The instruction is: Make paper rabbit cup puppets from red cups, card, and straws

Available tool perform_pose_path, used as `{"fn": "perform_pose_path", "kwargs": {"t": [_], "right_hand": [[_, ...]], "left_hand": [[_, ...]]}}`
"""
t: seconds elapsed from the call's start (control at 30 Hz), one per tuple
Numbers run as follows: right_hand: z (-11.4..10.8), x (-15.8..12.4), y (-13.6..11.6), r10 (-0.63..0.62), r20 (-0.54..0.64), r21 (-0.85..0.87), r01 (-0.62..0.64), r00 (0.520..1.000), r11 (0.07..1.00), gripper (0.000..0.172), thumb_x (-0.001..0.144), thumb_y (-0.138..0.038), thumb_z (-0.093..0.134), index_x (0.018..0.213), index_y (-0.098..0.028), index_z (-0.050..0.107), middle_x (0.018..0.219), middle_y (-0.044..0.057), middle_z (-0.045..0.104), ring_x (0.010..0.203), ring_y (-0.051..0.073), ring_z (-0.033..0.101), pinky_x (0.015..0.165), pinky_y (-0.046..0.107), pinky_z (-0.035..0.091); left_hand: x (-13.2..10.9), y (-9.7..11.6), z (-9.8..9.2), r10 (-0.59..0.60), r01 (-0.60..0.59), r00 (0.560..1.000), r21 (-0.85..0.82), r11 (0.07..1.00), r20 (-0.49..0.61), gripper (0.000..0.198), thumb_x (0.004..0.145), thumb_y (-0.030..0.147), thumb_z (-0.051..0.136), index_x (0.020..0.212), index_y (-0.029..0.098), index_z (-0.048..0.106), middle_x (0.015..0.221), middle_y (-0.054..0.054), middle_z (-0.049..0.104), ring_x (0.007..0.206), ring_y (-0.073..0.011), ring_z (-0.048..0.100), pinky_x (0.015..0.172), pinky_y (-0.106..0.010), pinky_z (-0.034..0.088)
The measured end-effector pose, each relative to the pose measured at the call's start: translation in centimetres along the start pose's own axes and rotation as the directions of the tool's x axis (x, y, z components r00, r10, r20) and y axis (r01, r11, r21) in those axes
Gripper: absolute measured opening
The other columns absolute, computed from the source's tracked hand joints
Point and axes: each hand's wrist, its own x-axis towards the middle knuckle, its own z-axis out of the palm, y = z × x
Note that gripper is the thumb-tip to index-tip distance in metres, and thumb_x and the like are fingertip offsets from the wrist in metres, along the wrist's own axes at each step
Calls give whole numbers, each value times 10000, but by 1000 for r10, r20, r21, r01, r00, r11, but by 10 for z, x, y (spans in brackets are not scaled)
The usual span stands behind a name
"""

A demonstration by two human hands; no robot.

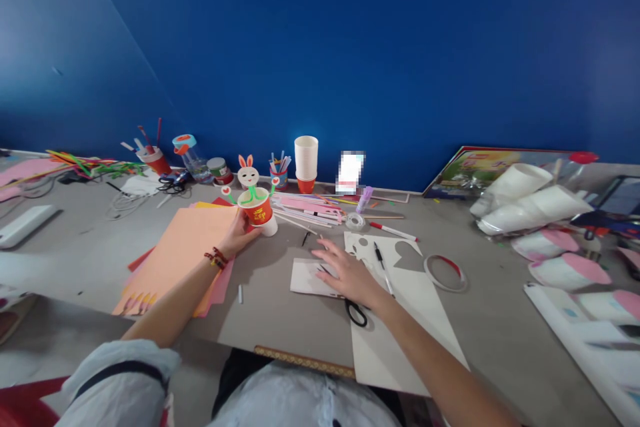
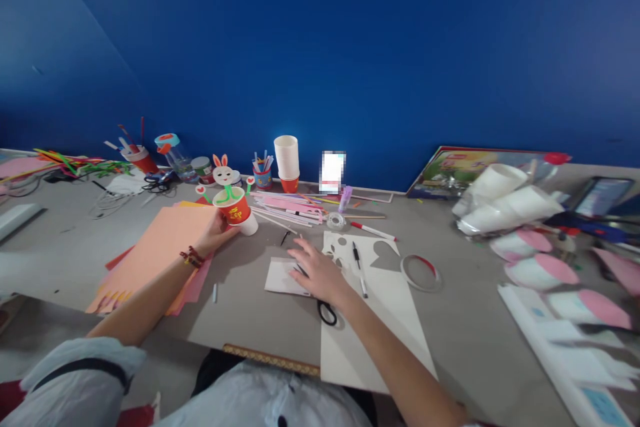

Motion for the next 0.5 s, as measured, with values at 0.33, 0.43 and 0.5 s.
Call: {"fn": "perform_pose_path", "kwargs": {"t": [0.33,0.43,0.5], "right_hand": [[3,-1,3,-30,-12,-33,29,999,999,391,945,-308,559,1325,-218,578,1514,129,440,1318,300,524,1057,449,473],[1,-2,3,-33,-35,-39,32,999,999,389,941,-296,561,1322,-217,579,1499,132,456,1312,294,527,1054,446,475],[0,-3,3,-29,-40,-40,27,999,999,396,941,-296,558,1330,-222,572,1499,130,456,1300,289,538,1041,442,484]], "left_hand": [[9,3,-8,60,-68,989,54,996,136,927,807,393,726,1527,207,172,1540,-192,348,1420,-346,370,1162,-520,337],[9,1,-7,46,-51,989,38,998,144,968,806,427,723,1538,226,122,1546,-194,335,1407,-351,389,1128,-520,388],[9,0,-7,25,-32,989,48,998,143,1007,785,450,741,1537,233,107,1555,-195,315,1411,-357,383,1120,-525,398]]}}
